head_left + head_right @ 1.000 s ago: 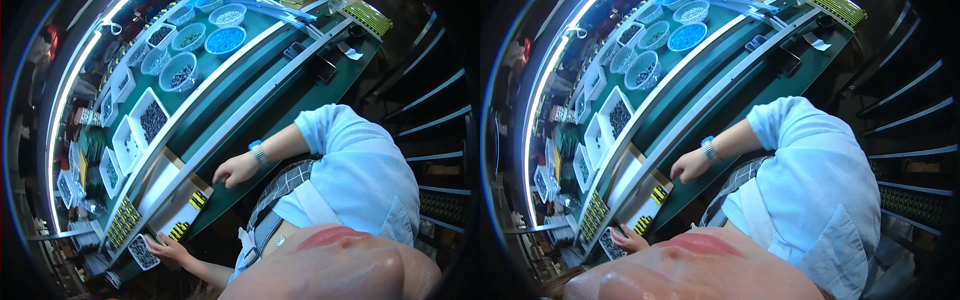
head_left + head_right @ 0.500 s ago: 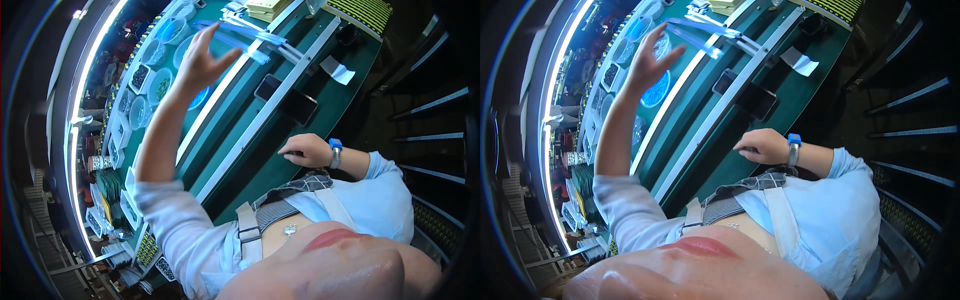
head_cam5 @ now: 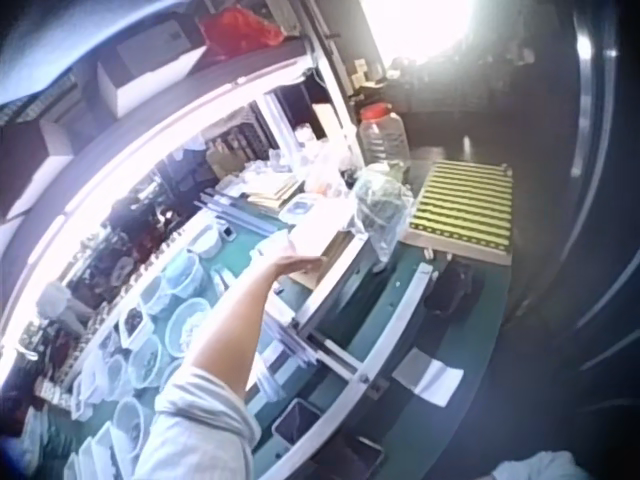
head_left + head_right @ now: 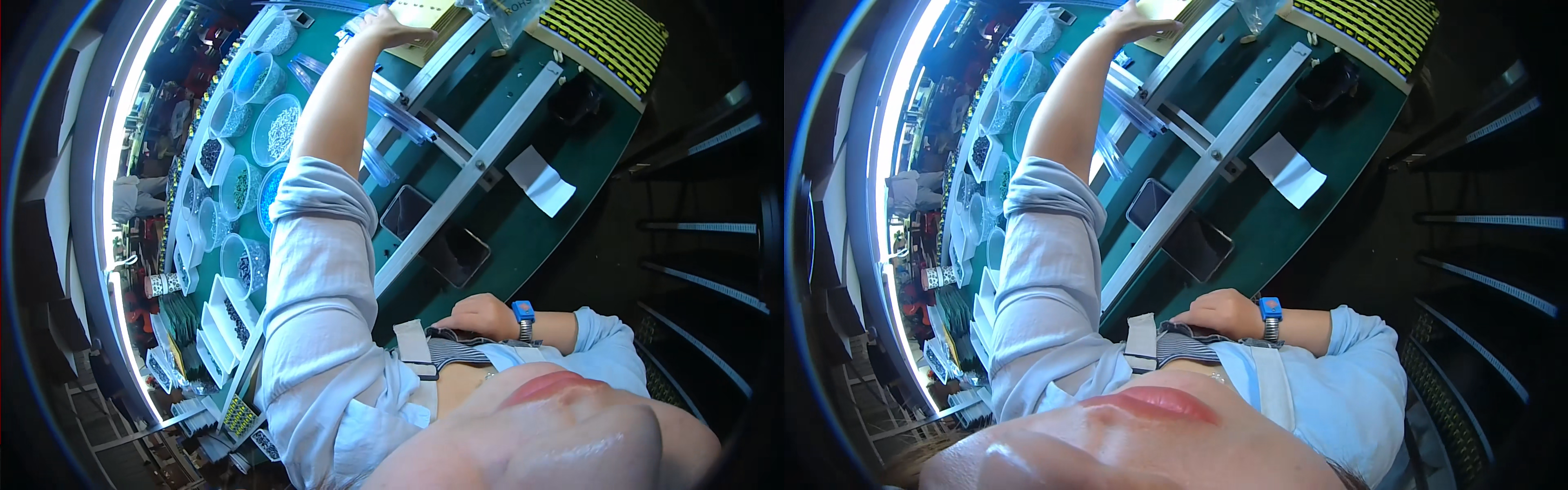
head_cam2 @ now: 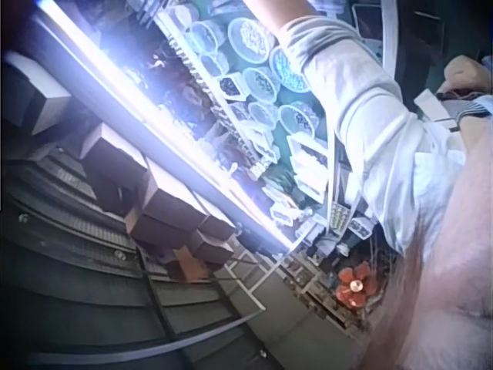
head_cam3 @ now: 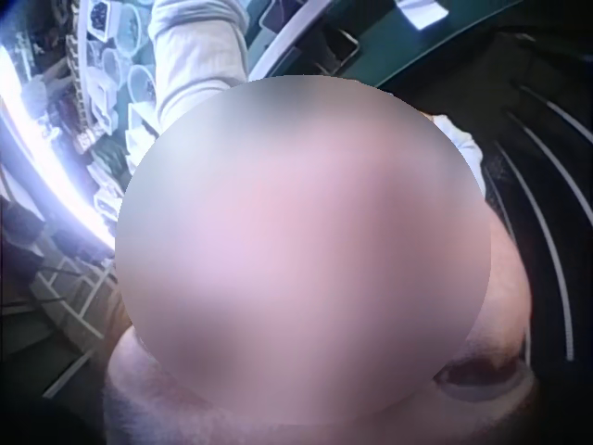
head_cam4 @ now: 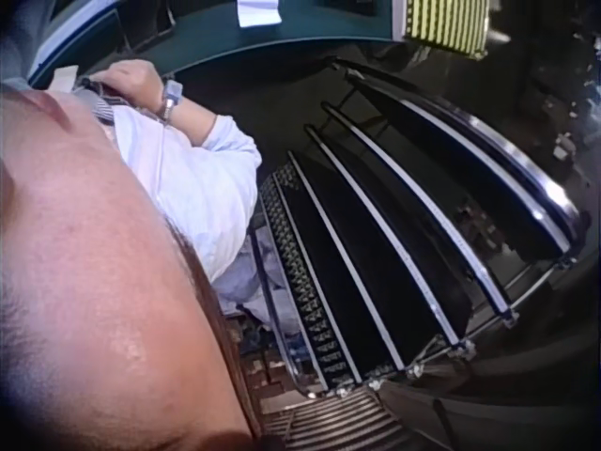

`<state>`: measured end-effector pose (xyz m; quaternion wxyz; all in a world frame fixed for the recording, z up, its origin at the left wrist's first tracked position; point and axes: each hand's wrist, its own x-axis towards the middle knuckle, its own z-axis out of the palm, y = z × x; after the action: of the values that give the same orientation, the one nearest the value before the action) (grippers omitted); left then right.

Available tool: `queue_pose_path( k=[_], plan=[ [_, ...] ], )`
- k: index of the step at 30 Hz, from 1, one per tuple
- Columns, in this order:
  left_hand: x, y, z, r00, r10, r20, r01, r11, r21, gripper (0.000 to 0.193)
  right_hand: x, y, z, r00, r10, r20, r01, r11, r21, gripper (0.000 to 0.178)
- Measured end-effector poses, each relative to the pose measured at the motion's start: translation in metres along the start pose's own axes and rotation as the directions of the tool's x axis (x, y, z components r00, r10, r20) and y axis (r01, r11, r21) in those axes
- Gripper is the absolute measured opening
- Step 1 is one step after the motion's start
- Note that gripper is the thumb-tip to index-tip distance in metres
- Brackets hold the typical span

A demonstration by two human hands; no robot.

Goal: The person is manually placing small electronic components into a template or PCB at an assembly station.

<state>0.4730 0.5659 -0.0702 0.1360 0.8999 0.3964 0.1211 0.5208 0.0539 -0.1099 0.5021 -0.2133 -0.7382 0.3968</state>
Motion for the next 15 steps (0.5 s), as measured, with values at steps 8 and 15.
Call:
queue_pose_path(
  k=[8,15],
  plan=[
    [-0.015,0.069,-0.010,0.994,-0.111,-0.017,0.105,0.976,-0.193,0.062,-0.002,0.007,-0.005,0.999,0.035,-0.032,-0.037,0.997,-0.067,0.032],
    [-0.046,0.091,-0.058,0.888,-0.408,0.211,0.436,0.894,-0.106,0.089,-0.003,0.004,0.007,0.993,0.095,-0.071,-0.103,0.988,-0.118,0.025]
  ],
)
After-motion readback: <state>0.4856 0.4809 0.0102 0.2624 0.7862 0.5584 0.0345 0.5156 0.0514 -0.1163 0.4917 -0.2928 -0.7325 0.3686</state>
